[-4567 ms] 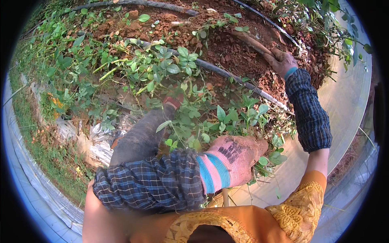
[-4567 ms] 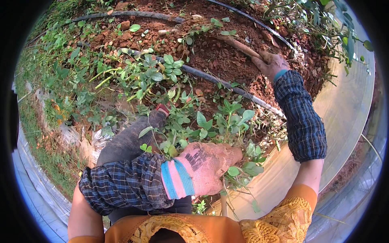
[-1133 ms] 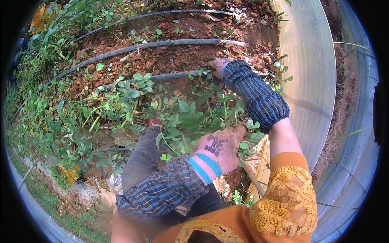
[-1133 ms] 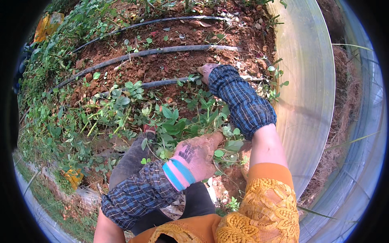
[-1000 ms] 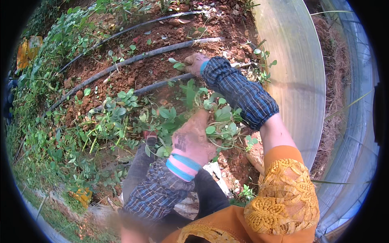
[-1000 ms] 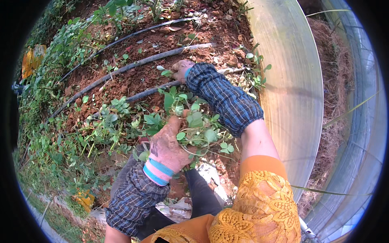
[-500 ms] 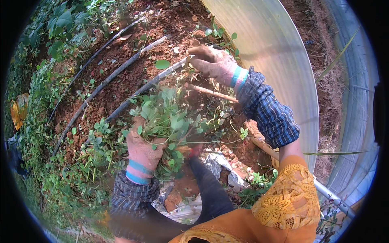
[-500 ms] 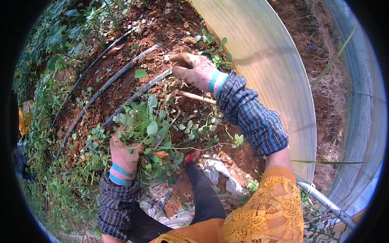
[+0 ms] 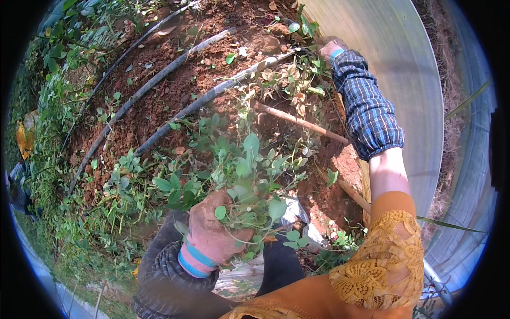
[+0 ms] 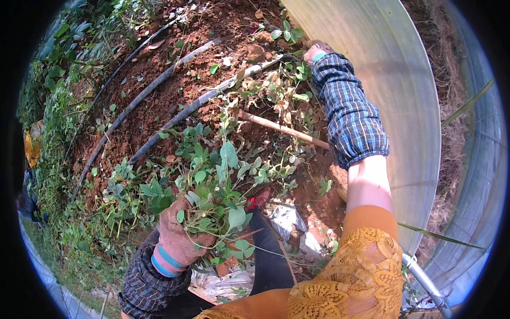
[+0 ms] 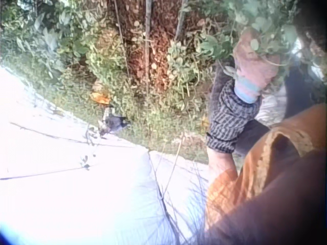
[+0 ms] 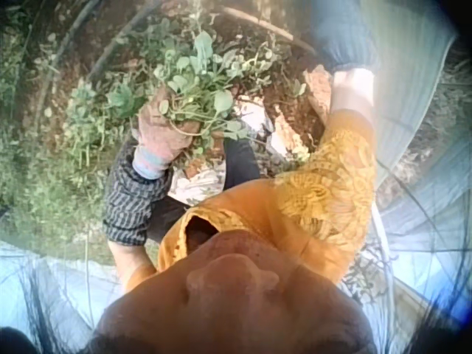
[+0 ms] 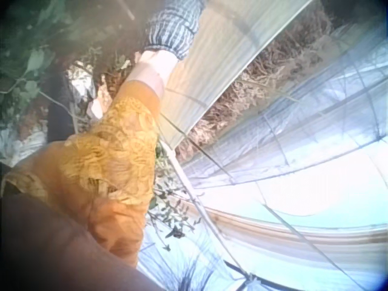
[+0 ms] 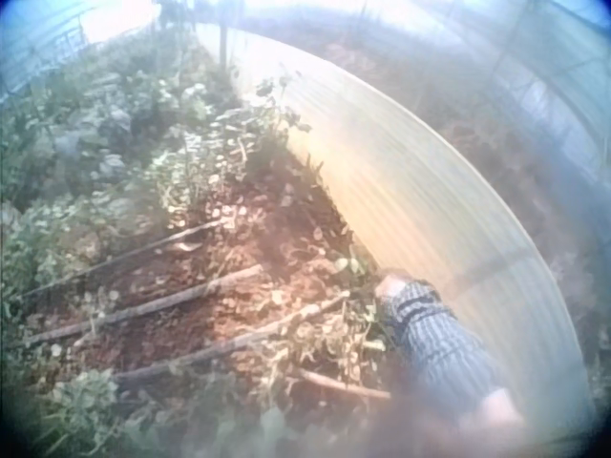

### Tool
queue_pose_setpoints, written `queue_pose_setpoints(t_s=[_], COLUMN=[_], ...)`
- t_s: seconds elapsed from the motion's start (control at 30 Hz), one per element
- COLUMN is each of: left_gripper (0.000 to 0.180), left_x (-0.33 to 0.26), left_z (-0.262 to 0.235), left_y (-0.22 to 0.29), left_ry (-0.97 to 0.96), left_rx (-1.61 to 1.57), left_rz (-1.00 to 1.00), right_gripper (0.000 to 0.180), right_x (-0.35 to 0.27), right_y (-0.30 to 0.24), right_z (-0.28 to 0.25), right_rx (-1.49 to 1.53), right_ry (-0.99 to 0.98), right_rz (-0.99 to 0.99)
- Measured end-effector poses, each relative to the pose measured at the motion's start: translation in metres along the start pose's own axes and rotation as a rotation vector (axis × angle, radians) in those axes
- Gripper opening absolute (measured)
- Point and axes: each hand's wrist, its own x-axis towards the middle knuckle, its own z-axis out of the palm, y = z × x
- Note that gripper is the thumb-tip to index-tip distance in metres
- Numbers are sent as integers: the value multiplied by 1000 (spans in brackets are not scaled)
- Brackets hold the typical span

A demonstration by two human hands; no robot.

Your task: The person uses a small hand hoe to loosen soil and remove weeds from a garden bed. They pull up the weeds by hand and toss them aside while working along a row of plants under a greenhouse cover.

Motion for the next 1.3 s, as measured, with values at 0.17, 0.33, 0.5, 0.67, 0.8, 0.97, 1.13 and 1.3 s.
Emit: queue_pose_setpoints(t_s=[0.17,0.33,0.5,0.67,0.8,0.97,1.13,1.3], left_gripper=[40,43,46,43,50,45,36,36], left_x=[2,3,1,3,13,44,29,0], left_z=[-6,-6,-11,-27,-25,-36,27,94], left_y=[8,5,5,-20,-65,-83,-60,-11], left_ry=[-36,-79,-97,63,79,35,29,-486], left_rx=[30,2,165,-288,-1037,-478,-332,141], left_rz=[4,33,58,57,-20,-27,46,231], right_gripper=[24,79,51,17,16,41,54,29], right_x=[-35,-31,-13,-97,-243,-289,-228,-195], right_y=[-16,-50,-63,-72,-93,-48,66,98], right_z=[-2,25,35,15,62,69,40,87], right_rx=[321,-216,-467,549,355,408,-198,-201], right_ry=[91,46,-31,126,-110,-318,160,-137], right_rz=[-124,-155,-229,-414,-1025,-1081,-344,-423])
